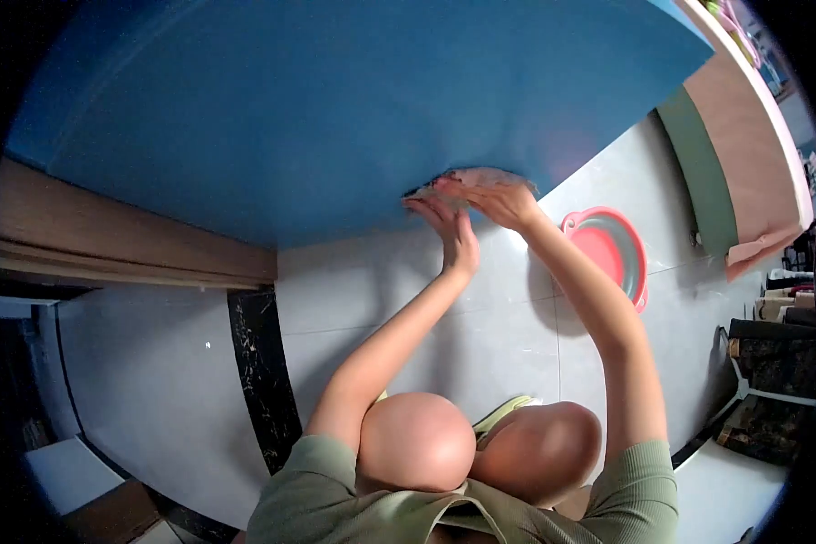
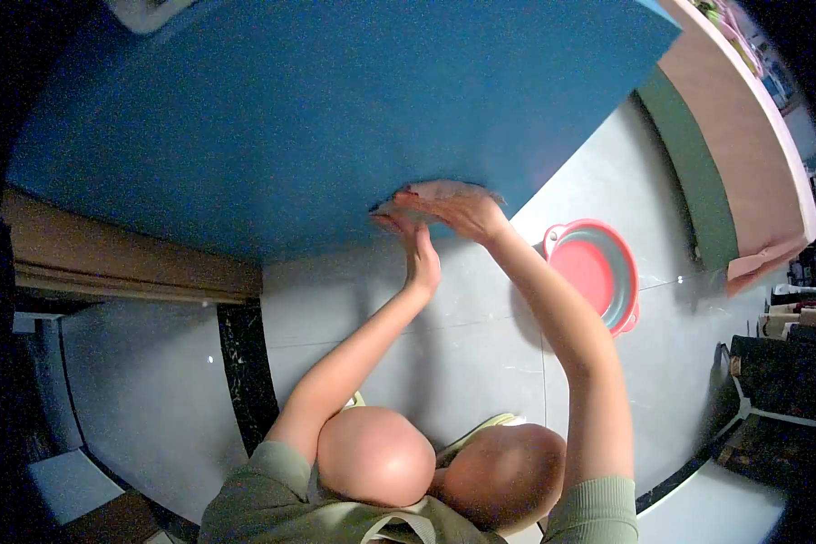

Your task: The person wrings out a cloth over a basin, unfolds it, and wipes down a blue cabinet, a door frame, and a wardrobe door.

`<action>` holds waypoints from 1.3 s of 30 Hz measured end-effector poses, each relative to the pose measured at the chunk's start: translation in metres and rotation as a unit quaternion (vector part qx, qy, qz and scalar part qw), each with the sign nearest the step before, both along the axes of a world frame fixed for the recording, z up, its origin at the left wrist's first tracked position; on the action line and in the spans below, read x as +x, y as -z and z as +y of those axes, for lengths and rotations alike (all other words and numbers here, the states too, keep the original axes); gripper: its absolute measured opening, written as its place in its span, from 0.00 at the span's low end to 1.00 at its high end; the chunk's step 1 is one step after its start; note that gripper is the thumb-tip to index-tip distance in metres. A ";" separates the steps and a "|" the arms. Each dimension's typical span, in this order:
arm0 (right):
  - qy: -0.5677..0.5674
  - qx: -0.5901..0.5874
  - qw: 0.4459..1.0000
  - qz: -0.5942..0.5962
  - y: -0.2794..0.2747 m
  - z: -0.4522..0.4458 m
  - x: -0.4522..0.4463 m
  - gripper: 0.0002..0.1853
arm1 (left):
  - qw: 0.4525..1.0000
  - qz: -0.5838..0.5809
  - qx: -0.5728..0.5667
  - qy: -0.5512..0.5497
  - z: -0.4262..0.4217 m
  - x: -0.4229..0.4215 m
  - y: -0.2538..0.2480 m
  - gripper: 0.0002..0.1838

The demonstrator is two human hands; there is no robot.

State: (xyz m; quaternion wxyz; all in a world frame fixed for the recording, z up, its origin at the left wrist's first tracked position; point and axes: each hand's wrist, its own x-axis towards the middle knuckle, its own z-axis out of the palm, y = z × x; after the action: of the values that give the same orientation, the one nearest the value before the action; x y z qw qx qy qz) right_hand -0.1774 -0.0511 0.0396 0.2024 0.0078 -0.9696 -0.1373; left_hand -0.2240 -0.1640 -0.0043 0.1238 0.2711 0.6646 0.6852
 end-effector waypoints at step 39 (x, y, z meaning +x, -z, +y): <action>0.162 -0.042 0.871 0.461 -0.228 0.050 0.029 0.18 | 0.624 0.763 -0.113 -0.129 0.072 -0.010 -0.295 0.23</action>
State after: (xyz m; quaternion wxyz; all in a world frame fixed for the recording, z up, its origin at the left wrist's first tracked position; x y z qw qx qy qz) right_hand -0.1480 -0.0013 0.2671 0.6015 -0.2224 -0.7585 -0.1156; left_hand -0.2338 -0.0924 0.2907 -0.4872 0.5923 0.6212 0.1612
